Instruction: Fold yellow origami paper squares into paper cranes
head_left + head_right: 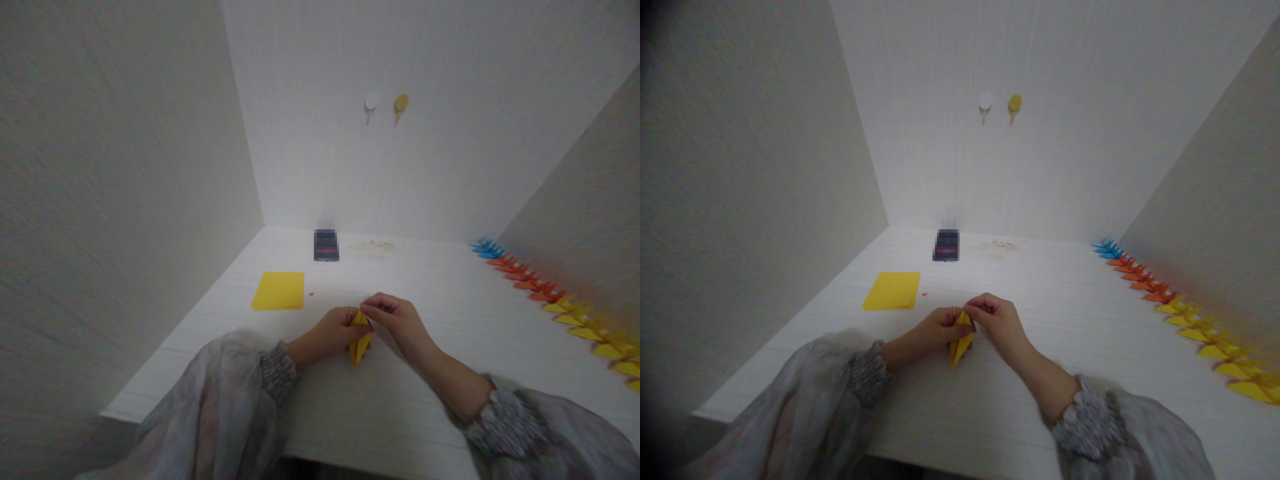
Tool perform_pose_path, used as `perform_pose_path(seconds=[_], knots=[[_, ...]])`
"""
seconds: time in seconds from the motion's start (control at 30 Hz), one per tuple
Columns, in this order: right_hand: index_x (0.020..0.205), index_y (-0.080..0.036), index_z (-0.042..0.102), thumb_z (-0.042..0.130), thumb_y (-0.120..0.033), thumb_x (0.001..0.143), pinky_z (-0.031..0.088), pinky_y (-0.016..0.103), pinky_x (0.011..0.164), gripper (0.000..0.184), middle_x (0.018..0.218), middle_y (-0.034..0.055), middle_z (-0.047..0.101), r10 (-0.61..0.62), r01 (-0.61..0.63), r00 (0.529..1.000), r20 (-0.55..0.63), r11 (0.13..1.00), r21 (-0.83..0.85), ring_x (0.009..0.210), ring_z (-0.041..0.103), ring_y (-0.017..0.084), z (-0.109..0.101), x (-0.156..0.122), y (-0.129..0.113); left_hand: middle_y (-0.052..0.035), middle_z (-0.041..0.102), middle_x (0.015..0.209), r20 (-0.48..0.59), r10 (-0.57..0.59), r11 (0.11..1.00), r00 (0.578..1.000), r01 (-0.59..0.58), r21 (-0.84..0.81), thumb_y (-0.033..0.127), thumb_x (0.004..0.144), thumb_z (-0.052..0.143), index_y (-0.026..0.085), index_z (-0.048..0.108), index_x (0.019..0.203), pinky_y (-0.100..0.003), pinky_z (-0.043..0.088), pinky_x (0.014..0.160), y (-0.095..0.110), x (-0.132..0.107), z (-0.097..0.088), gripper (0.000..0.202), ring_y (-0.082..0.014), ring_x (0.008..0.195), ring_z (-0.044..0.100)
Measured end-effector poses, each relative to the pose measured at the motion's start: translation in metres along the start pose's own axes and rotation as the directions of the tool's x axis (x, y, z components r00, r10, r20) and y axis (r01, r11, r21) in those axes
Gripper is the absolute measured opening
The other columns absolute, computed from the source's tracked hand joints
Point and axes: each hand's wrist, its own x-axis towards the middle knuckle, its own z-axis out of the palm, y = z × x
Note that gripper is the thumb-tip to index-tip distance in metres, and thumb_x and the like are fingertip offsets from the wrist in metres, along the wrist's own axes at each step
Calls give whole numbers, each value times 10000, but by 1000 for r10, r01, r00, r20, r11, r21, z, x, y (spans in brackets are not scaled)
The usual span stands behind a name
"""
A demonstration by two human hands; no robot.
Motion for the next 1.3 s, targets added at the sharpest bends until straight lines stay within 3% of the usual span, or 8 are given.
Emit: perform_pose_path(seconds=[0.2, 0.4, 0.63, 0.87, 1.13, 1.3], knots=[[673, -173, 618, 637, -302, 634, 407, 260, 585, 135, 646, 8, 591, -79, 75, 996, -48, 995, -73, 617, 522, 132, -1, 0, 2, 5, 553, 594, -2, 35, 994, 999, -35, 106, 446, 682, 546, 135, 462, 723, -195, 366, 481, -4, 3, -2, 325, -75, 489, 492], [691, -195, 625, 633, -296, 648, 419, 272, 631, 110, 694, 15, 588, -183, 173, 982, -55, 974, -144, 664, 525, 142, -3, 0, 5, 3, 562, 605, 18, 32, 996, 999, -33, 84, 424, 682, 557, 137, 468, 739, -202, 385, 508, -7, 4, -3, 306, -79, 509, 502], [666, -174, 595, 649, -287, 613, 396, 248, 530, 136, 606, -7, 560, -41, 41, 999, -21, 999, 6, 558, 495, 114, 1, 0, 1, 19, 546, 567, 29, 2, 999, 1000, -3, 44, 385, 632, 610, 138, 466, 678, -207, 376, 511, -5, 2, -1, 289, -78, 502, 498], [721, -180, 602, 681, -250, 584, 397, 239, 568, 173, 639, -14, 562, -63, 68, 997, -47, 992, 108, 595, 501, 106, 2, -2, 1, 22, 537, 558, 35, -44, 997, 998, 41, 70, 338, 647, 591, 138, 459, 681, -201, 344, 489, -5, 3, 0, 243, -70, 485, 474], [784, -172, 593, 556, -358, 708, 420, 263, 595, 205, 662, 14, 580, -72, 76, 995, -70, 995, 59, 599, 510, 119, 2, -2, -5, 22, 534, 562, 34, -49, 996, 998, 46, 78, 347, 645, 582, 139, 454, 693, -200, 333, 483, -6, 3, 0, 248, -65, 477, 457], [688, -170, 617, 544, -369, 707, 405, 244, 553, 213, 621, 15, 559, -17, 17, 1000, -6, 1000, -5, 583, 496, 123, -1, 0, -1, 19, 533, 570, 27, -16, 998, 1000, 14, 60, 348, 654, 570, 140, 454, 703, -196, 335, 487, -7, 3, 0, 242, -67, 486, 463]])
